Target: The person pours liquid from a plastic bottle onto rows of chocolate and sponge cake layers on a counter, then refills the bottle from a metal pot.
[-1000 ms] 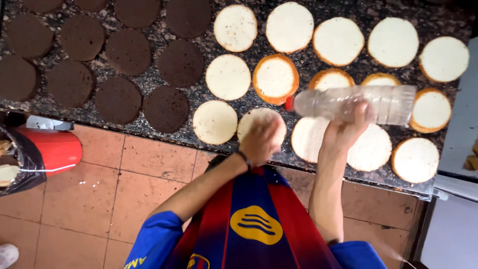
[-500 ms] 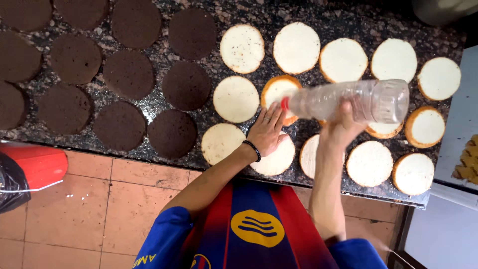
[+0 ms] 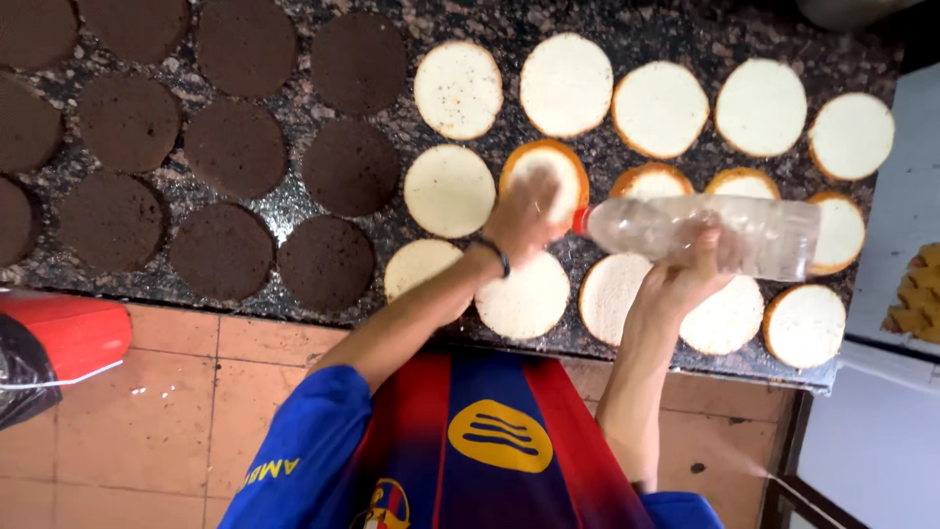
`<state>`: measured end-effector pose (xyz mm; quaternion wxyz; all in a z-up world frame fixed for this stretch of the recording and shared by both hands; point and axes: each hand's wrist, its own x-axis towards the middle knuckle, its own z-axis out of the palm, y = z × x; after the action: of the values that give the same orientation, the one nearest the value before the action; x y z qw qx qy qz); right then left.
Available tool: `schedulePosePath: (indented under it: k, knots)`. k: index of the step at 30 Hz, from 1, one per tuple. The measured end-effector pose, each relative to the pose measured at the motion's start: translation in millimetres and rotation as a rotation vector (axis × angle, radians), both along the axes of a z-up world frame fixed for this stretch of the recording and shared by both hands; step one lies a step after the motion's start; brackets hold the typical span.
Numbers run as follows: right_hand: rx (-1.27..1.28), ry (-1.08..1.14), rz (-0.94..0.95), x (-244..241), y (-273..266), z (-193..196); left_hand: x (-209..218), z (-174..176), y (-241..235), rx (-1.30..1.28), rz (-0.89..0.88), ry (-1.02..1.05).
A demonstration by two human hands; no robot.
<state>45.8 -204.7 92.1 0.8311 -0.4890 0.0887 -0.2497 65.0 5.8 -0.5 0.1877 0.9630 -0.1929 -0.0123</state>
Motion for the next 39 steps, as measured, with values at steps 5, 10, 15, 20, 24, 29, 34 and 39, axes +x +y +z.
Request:
schedulePosePath:
  k: [5,10,15,20,24,29,34,39]
  knots:
    - [0.054,-0.01,-0.11,-7.5,-5.8,17.8,54.0,-10.3,-0.5,0.092,0.272,0.096]
    - [0.012,0.014,0.075,-51.1,-15.3,21.2,89.4,3.5,20.3,-0.211,0.341,0.402]
    - [0.005,-0.045,0.039,-40.8,-52.3,4.2,79.2,21.7,32.9,-0.681,0.205,0.278]
    - [0.18,-0.111,0.076,-33.0,-55.3,10.9,2.4,34.7,-1.1,-0.472,0.09,0.139]
    - [0.063,-0.039,0.148,-21.9,-23.9,24.2,-57.3,30.8,-11.0,-0.106,-0.226,0.004]
    - [-0.047,-0.045,0.037,-0.9,0.8,27.4,-79.2,17.0,-11.1,-0.018,-0.125,0.124]
    - [-0.001,-0.122,0.153,35.2,17.0,24.7,-75.6,15.5,-9.9,-0.003,-0.114,0.084]
    - [0.057,-0.057,0.119,42.3,24.0,18.8,-81.0,15.6,-11.0,-0.004,-0.105,0.071]
